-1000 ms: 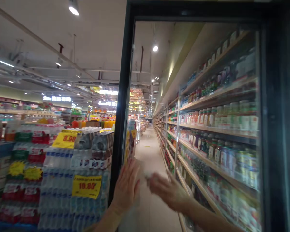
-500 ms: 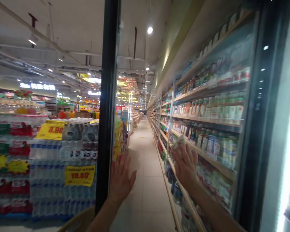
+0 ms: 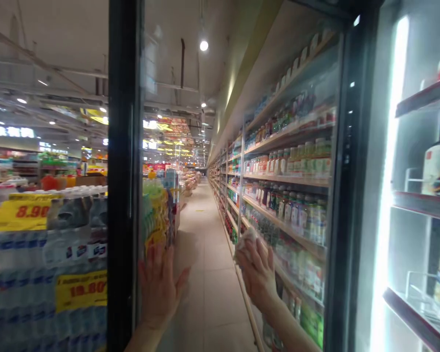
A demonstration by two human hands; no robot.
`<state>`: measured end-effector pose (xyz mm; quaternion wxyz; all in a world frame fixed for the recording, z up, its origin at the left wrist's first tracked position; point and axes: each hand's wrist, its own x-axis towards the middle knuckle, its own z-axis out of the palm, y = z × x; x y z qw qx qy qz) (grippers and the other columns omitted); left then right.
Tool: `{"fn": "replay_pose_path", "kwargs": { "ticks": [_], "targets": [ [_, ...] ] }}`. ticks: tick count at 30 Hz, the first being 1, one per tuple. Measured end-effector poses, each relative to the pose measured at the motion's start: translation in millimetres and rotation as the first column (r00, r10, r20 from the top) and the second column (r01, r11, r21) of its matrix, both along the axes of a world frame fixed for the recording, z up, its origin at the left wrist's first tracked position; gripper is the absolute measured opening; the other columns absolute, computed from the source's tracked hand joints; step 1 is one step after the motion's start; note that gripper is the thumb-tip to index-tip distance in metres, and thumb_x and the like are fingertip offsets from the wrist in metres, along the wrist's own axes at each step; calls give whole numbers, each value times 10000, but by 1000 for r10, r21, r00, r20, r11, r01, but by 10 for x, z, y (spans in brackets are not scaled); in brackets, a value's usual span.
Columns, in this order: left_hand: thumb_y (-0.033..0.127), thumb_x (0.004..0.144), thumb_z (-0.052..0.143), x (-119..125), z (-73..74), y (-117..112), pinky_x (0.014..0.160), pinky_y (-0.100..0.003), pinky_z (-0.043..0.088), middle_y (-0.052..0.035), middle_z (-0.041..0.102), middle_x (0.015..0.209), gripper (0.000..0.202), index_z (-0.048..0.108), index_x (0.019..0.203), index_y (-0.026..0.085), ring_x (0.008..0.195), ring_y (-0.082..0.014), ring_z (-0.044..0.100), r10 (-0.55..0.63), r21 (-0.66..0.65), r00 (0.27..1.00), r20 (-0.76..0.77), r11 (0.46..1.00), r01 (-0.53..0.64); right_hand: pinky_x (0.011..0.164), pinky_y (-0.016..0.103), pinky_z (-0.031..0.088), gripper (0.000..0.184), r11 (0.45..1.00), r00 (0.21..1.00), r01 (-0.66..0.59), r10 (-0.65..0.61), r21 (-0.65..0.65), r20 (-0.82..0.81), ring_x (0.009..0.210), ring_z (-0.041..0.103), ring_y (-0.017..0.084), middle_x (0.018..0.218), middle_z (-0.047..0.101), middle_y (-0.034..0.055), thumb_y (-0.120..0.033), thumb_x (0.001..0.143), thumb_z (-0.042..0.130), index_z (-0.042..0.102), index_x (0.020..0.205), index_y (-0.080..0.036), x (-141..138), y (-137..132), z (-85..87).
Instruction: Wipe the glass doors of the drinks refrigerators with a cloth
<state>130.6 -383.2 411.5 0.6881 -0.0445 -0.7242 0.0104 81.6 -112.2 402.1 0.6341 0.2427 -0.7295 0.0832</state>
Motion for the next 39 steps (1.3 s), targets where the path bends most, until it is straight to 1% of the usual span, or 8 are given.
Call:
{"fn": "replay_pose_path", "kwargs": {
  "ticks": [6, 12, 17, 21, 24, 29, 34, 39],
  "targets": [
    [316, 844, 534, -9, 0, 2, 1098, -538, 168, -158, 187, 1494, 719, 152, 1434, 164, 1387, -286, 153, -32, -9, 999, -19, 999, 32, 1021, 571, 281, 554, 898, 980, 171, -196, -406, -21, 1362, 225, 309, 1495, 224, 112, -158, 861, 397, 312, 1398, -265, -70, 365, 55],
    [169, 843, 500, -52, -9, 240, 1135, -456, 123, -89, 190, 1500, 644, 215, 1420, 199, 1386, -219, 174, -73, -182, 997, -27, 981, 67, 1055, 541, 266, 515, 993, 992, 101, -105, -52, -76, 1335, 301, 285, 1452, 333, 44, -136, 843, 436, 423, 1315, -343, -124, 515, 107],
    [175, 848, 472, -34, -12, 300, 1139, -449, 102, -55, 175, 1500, 627, 215, 1418, 212, 1389, -209, 160, -63, -136, 997, -42, 989, 57, 924, 588, 390, 513, 826, 966, 207, -259, -524, -25, 1264, 382, 381, 1432, 325, 185, -208, 845, 382, 405, 1357, -174, -349, 1180, 149],
    [162, 846, 462, -36, -14, 281, 1144, -425, 91, -58, 182, 1497, 612, 235, 1413, 203, 1388, -198, 162, -49, -152, 998, -42, 987, 42, 1020, 540, 329, 526, 975, 988, 98, -119, -200, -97, 1330, 296, 330, 1466, 300, 94, -174, 826, 425, 414, 1346, -253, -278, 921, 61],
    [171, 846, 470, -56, -21, 267, 1143, -429, 102, -60, 185, 1495, 614, 237, 1412, 203, 1386, -206, 169, -51, -143, 998, -46, 989, 44, 1054, 519, 288, 531, 995, 994, 67, -61, 69, -90, 1333, 307, 280, 1449, 346, 24, -132, 823, 434, 435, 1308, -347, -188, 714, 69],
    [153, 835, 485, -75, -22, 247, 1141, -445, 98, -76, 180, 1495, 642, 219, 1417, 200, 1386, -219, 160, -24, -160, 999, -35, 987, 18, 993, 564, 336, 524, 885, 976, 121, -188, -449, -106, 1336, 274, 346, 1479, 250, 142, -192, 847, 412, 377, 1369, -207, -200, 655, 224],
    [152, 833, 499, -111, -36, 222, 1141, -450, 101, -89, 195, 1493, 640, 233, 1414, 196, 1385, -225, 161, -18, -166, 1000, -24, 986, 14, 1058, 518, 277, 524, 999, 995, 29, -27, 18, -95, 1349, 273, 282, 1487, 265, 27, -150, 837, 438, 410, 1327, -334, -164, 409, 118],
    [163, 839, 495, -153, -61, 220, 1132, -475, 130, -97, 228, 1482, 644, 218, 1418, 214, 1379, -232, 180, -23, -152, 1000, -21, 988, 20, 1034, 541, 294, 532, 926, 982, 110, -157, -360, -106, 1355, 242, 318, 1501, 208, 110, -168, 846, 429, 365, 1370, -236, -144, 391, 165]
  ]
}}
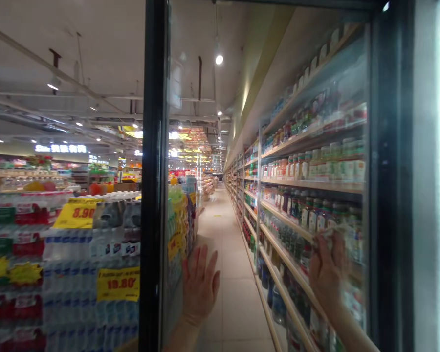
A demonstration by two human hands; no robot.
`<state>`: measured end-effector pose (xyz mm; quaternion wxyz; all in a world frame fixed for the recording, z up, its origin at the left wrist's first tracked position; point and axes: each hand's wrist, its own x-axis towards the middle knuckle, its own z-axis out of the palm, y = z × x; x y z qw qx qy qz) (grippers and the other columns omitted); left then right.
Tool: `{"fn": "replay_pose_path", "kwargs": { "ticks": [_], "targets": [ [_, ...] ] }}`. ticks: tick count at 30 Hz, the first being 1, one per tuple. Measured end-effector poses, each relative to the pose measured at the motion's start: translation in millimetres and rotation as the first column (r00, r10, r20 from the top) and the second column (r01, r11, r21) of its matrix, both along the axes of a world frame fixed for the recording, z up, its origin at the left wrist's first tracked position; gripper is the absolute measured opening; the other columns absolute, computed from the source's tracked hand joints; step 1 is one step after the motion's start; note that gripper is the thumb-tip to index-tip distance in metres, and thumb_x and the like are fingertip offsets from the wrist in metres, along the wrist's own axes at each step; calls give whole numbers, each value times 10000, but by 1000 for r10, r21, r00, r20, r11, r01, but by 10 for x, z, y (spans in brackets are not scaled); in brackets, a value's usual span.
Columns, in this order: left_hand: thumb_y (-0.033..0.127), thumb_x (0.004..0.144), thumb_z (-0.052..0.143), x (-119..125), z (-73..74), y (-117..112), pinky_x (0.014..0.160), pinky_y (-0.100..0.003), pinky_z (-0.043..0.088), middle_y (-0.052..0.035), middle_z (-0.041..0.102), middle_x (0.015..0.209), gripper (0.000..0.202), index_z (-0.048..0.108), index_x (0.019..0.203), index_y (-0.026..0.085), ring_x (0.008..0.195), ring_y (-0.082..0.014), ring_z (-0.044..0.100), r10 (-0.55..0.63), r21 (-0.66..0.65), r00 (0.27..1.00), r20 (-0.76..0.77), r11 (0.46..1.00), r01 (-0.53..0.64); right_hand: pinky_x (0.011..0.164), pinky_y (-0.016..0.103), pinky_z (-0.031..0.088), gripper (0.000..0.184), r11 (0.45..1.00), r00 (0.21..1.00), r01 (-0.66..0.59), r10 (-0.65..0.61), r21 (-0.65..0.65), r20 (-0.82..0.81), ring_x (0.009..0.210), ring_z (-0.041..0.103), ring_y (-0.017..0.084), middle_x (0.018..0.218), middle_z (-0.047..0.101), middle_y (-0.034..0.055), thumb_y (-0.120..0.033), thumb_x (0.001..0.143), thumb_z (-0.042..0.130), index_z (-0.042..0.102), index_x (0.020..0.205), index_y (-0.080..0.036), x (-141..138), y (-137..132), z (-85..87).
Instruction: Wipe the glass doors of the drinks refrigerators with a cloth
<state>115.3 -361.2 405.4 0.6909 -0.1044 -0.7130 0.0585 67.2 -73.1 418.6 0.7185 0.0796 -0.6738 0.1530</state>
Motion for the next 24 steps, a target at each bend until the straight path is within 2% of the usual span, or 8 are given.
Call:
{"fn": "replay_pose_path", "kwargs": {
  "ticks": [2, 5, 10, 15, 18, 20, 22, 24],
  "targets": [
    [162, 837, 497, -10, -5, -2, 1130, -481, 133, -99, 229, 1480, 648, 215, 1418, 211, 1379, -234, 180, 7, -1, 1000, 2, 1000, -7, 1048, 530, 282, 545, 989, 999, -44, 40, 143, 32, 1365, 223, 304, 1500, 225, 73, -131, 836, 434, 380, 1359, -274, 16, -80, -5],
    [150, 828, 507, -15, -5, -8, 1134, -473, 118, -106, 223, 1481, 654, 224, 1416, 197, 1379, -237, 179, 11, -11, 1000, 16, 1000, -11, 1074, 516, 253, 546, 915, 992, -118, 92, 385, 85, 1363, 243, 277, 1486, 269, -3, -92, 821, 444, 442, 1303, -349, 22, -160, -10],
    [150, 828, 514, -1, 10, -4, 1134, -476, 122, -117, 261, 1469, 665, 214, 1420, 203, 1380, -233, 171, -3, -2, 1000, 6, 1000, 3, 1029, 552, 300, 565, 997, 999, -27, 24, 75, 41, 1351, 245, 336, 1497, 227, 90, -153, 838, 447, 352, 1384, -267, 25, -89, 95],
    [156, 832, 508, -4, 12, -1, 1126, -491, 134, -119, 239, 1478, 660, 212, 1420, 202, 1382, -242, 168, 12, -7, 1000, 28, 1000, -11, 1077, 516, 249, 596, 900, 992, -111, 77, 421, 97, 1365, 235, 281, 1497, 242, 26, -101, 834, 435, 343, 1374, -336, 29, -44, 58],
    [175, 839, 507, -25, 8, -1, 1128, -488, 128, -123, 249, 1475, 652, 213, 1421, 201, 1384, -237, 164, -7, 6, 1000, 27, 1000, 7, 1049, 543, 275, 568, 985, 999, -47, 44, 167, 19, 1356, 245, 311, 1495, 239, 74, -123, 832, 451, 367, 1371, -283, -51, 80, 148],
    [192, 842, 510, -45, 8, 0, 1129, -485, 123, -122, 249, 1475, 653, 210, 1422, 203, 1384, -236, 166, -27, 14, 999, 25, 1000, 27, 1031, 557, 289, 554, 999, 999, -28, 27, -16, -27, 1356, 235, 331, 1495, 224, 110, -130, 833, 442, 374, 1372, -235, -84, 76, 241],
    [199, 842, 512, -65, 9, -1, 1130, -480, 119, -120, 247, 1476, 654, 211, 1422, 206, 1382, -235, 170, -36, 17, 999, 26, 999, 36, 1048, 540, 274, 540, 997, 998, -53, 54, 54, -14, 1364, 216, 320, 1495, 231, 95, -128, 827, 447, 407, 1353, -239, -81, -29, 314],
    [200, 841, 512, -81, 10, -7, 1131, -479, 116, -117, 243, 1476, 655, 210, 1422, 209, 1380, -236, 175, -32, 18, 999, 30, 999, 31, 1079, 508, 236, 509, 950, 995, -101, 91, 297, 48, 1365, 231, 280, 1474, 297, 37, -127, 817, 470, 473, 1295, -302, -66, -140, 365]
  ]
}}
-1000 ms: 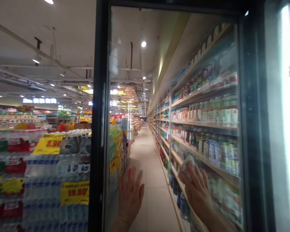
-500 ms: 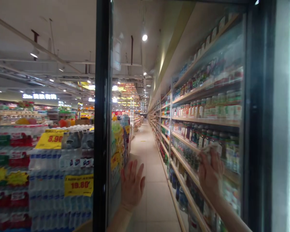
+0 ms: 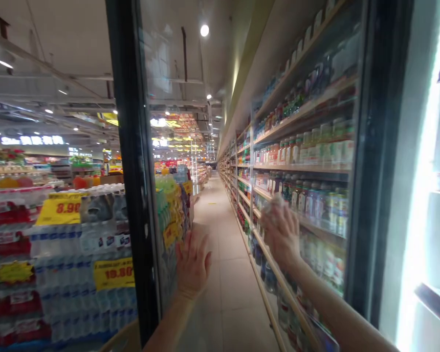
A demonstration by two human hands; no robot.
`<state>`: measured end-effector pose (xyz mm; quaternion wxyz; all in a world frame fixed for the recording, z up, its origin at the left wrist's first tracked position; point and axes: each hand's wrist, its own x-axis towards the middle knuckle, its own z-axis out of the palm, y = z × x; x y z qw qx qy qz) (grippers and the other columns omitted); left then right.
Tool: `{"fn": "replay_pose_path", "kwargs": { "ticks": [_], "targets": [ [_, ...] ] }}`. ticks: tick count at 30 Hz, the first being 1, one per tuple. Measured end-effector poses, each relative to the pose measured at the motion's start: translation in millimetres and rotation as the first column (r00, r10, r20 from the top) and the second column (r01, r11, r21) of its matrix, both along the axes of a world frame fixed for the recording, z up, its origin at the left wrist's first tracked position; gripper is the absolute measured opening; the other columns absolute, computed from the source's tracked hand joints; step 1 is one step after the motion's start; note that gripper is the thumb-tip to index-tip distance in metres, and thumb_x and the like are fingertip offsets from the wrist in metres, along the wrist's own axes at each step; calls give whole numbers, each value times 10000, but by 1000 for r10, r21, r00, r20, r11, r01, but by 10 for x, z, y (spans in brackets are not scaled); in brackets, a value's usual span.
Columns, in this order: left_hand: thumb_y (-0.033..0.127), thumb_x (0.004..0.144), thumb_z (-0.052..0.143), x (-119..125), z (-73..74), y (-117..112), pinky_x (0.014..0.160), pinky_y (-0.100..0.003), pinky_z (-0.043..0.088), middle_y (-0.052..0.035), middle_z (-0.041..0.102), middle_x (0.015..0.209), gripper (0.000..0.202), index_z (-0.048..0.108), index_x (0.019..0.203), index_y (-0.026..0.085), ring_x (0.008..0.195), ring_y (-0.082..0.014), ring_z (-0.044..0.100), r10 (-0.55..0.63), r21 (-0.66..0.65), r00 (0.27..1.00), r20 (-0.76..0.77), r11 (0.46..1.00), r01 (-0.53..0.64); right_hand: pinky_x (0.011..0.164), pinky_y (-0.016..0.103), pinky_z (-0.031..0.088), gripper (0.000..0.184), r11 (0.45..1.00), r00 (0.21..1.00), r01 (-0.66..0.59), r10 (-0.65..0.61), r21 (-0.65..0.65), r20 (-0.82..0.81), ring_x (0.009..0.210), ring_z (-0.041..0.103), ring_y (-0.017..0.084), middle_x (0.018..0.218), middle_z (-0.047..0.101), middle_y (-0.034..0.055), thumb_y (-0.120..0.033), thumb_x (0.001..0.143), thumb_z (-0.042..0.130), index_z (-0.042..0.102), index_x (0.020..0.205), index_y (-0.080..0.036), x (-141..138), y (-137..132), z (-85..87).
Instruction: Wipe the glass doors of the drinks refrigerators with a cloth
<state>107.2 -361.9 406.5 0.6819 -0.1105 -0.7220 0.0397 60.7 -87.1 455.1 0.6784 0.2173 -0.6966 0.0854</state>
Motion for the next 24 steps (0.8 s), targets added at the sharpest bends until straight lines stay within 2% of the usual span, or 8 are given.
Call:
{"fn": "replay_pose_path", "kwargs": {
  "ticks": [3, 6, 8, 13, 18, 21, 23, 24],
  "targets": [
    [187, 836, 514, -9, 0, -17, 1130, -482, 124, -116, 212, 1485, 679, 183, 1428, 211, 1380, -240, 168, 35, -9, 999, 17, 999, -35, 1084, 510, 212, 412, 997, 1000, 19, -20, 74, 15, 1346, 279, 259, 1427, 383, 16, -160, 822, 486, 556, 1194, -321, -24, 64, 90],
    [169, 829, 516, -8, -2, -34, 1125, -490, 144, -120, 176, 1492, 702, 157, 1432, 199, 1383, -247, 157, 48, -27, 999, 13, 998, -48, 1038, 545, 270, 411, 950, 993, 107, -117, -293, -15, 1337, 283, 309, 1446, 333, 112, -212, 848, 445, 521, 1252, -219, -100, 342, 202],
    [162, 829, 509, -8, -1, -40, 1121, -500, 149, -121, 171, 1493, 697, 159, 1431, 193, 1382, -252, 162, 44, -32, 999, -2, 999, -44, 1025, 549, 292, 441, 912, 990, 111, -135, -395, -32, 1337, 276, 325, 1456, 300, 144, -225, 854, 425, 485, 1289, -183, -133, 488, 246],
    [155, 827, 499, -2, -1, -36, 1122, -493, 149, -110, 166, 1495, 681, 179, 1427, 197, 1382, -247, 159, 47, -34, 999, -19, 998, -47, 1059, 495, 286, 358, 995, 994, 100, -100, 1, 33, 1328, 310, 294, 1418, 384, 86, -217, 838, 462, 579, 1176, -240, -173, 805, 237],
    [153, 826, 498, 2, -14, -29, 1125, -497, 134, -112, 189, 1489, 683, 178, 1428, 194, 1382, -244, 160, 54, -27, 998, -18, 998, -54, 1006, 472, 352, 395, 901, 973, 183, -224, -393, -59, 1280, 375, 332, 1387, 392, 204, -235, 841, 448, 564, 1196, -108, -261, 979, 270],
    [159, 829, 493, -5, -19, -39, 1125, -485, 151, -109, 216, 1483, 670, 192, 1426, 202, 1376, -241, 183, 44, -24, 999, -25, 999, -45, 1046, 477, 304, 379, 993, 991, 105, -108, -47, -74, 1331, 300, 291, 1398, 405, 124, -211, 837, 455, 553, 1202, -193, -202, 738, 249],
    [169, 829, 497, -10, -23, -50, 1126, -478, 155, -105, 223, 1482, 665, 202, 1424, 206, 1374, -243, 193, 34, -21, 999, -21, 999, -35, 1063, 469, 275, 350, 977, 998, 56, -51, 207, -29, 1335, 300, 257, 1375, 443, 59, -201, 836, 458, 574, 1161, -257, -170, 653, 261],
    [171, 828, 499, -11, -24, -54, 1127, -475, 155, -104, 224, 1482, 664, 206, 1423, 209, 1373, -243, 194, 31, -18, 999, -17, 999, -31, 1060, 462, 277, 332, 975, 998, 60, -57, 213, -22, 1325, 318, 255, 1362, 457, 55, -208, 838, 455, 588, 1138, -258, -174, 674, 289]
  ]
}}
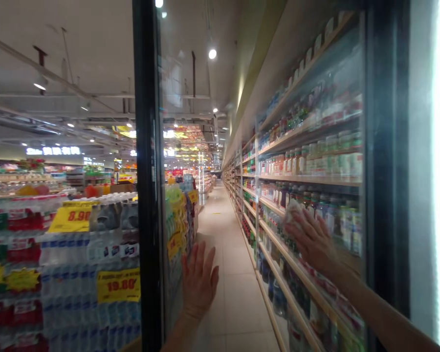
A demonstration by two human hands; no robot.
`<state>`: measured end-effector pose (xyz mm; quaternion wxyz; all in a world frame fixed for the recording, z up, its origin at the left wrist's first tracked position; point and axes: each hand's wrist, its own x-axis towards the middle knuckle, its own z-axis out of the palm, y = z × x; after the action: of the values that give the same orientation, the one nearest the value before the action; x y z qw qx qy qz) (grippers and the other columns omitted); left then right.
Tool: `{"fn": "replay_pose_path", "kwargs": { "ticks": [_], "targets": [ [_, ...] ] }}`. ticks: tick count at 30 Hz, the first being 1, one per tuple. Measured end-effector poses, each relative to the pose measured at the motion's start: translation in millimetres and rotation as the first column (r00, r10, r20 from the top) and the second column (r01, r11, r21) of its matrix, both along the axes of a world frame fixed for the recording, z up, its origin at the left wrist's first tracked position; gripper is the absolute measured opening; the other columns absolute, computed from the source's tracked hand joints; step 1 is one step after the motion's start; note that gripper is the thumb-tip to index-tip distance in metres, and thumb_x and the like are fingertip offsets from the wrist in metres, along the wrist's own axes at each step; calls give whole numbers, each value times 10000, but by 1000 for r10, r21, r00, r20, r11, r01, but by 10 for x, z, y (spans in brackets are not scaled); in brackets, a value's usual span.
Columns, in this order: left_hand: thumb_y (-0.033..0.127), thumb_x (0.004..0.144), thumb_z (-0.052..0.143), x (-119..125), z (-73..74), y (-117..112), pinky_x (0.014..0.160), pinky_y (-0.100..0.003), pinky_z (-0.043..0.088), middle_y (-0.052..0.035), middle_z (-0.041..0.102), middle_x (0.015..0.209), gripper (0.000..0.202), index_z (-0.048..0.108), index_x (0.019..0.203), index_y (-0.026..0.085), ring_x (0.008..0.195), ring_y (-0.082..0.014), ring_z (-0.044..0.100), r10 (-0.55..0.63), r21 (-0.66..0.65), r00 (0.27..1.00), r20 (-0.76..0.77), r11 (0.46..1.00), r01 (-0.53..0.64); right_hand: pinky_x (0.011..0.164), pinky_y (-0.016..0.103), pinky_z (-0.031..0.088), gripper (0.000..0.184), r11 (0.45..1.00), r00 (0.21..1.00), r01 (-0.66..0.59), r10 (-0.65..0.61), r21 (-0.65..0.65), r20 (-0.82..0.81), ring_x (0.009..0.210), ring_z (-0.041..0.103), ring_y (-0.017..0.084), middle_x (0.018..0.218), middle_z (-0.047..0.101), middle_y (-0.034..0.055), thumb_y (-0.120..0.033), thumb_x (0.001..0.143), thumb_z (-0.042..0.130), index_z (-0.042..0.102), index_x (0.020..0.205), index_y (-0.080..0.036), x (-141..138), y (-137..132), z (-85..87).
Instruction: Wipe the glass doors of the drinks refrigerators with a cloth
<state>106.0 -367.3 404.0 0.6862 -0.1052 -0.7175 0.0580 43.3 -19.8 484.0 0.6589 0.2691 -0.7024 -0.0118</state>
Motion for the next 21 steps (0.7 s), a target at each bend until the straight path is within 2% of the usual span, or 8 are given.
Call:
{"fn": "replay_pose_path", "kwargs": {
  "ticks": [2, 5, 7, 9, 11, 13, 16, 21],
  "targets": [
    [169, 828, 502, 1, -1, -2, 1128, -475, 151, -103, 225, 1482, 666, 207, 1423, 214, 1375, -243, 187, -7, 3, 1000, 4, 1000, 7, 1026, 450, 313, 332, 969, 996, 47, -62, -241, -56, 1293, 364, 277, 1360, 450, 111, -230, 842, 436, 603, 1127, -197, -47, 138, 89],
    [151, 822, 509, 13, 12, 16, 1134, -471, 131, -105, 214, 1486, 683, 195, 1426, 207, 1381, -237, 166, -11, 2, 1000, 8, 1000, 11, 959, 452, 373, 395, 813, 977, 50, -159, -580, -138, 1249, 414, 321, 1349, 434, 213, -244, 835, 429, 572, 1171, -94, -120, 302, 206],
    [144, 821, 510, 22, 31, 36, 1138, -463, 120, -100, 201, 1491, 689, 189, 1427, 208, 1383, -232, 158, -16, 3, 1000, -2, 1000, 16, 976, 459, 363, 385, 880, 984, 37, -114, -473, -137, 1275, 384, 320, 1341, 451, 198, -229, 835, 437, 560, 1182, -114, -104, 238, 216],
    [143, 824, 505, 25, 53, 50, 1140, -454, 118, -91, 190, 1495, 686, 187, 1428, 215, 1384, -227, 158, -21, 1, 1000, -12, 1000, 21, 1023, 464, 324, 355, 988, 996, 6, -20, -156, -89, 1317, 330, 292, 1346, 464, 132, -207, 843, 439, 555, 1178, -187, -59, 104, 193],
    [143, 826, 502, 16, 71, 53, 1140, -451, 116, -86, 185, 1497, 679, 193, 1426, 216, 1384, -227, 161, -25, -4, 1000, -17, 1000, 25, 1044, 478, 297, 368, 1000, 998, -15, 16, 18, -54, 1332, 308, 273, 1356, 459, 90, -196, 847, 438, 529, 1200, -240, -34, 23, 190],
    [144, 826, 503, -4, 76, 48, 1140, -453, 110, -85, 182, 1498, 676, 199, 1425, 212, 1385, -228, 160, -28, -9, 1000, -8, 1000, 28, 1031, 498, 304, 416, 988, 996, 7, -20, -152, -84, 1331, 307, 280, 1386, 419, 105, -195, 850, 427, 481, 1260, -243, -34, 28, 218],
    [149, 825, 510, -35, 44, 35, 1138, -460, 110, -88, 184, 1500, 683, 193, 1426, 214, 1388, -225, 153, -32, -10, 999, -6, 999, 32, 1015, 517, 310, 484, 879, 989, 12, -82, -476, -125, 1339, 280, 298, 1429, 343, 149, -195, 851, 413, 406, 1335, -208, -17, -11, 217],
    [140, 819, 511, 6, 33, 32, 1133, -469, 113, -99, 181, 1504, 679, 210, 1423, 209, 1390, -235, 156, -35, -9, 999, -4, 999, 35, 1088, 492, 214, 448, 993, 995, -86, 82, -77, -56, 1357, 255, 250, 1413, 397, 38, -144, 823, 452, 507, 1239, -302, 57, -396, 12]
  ]
}}
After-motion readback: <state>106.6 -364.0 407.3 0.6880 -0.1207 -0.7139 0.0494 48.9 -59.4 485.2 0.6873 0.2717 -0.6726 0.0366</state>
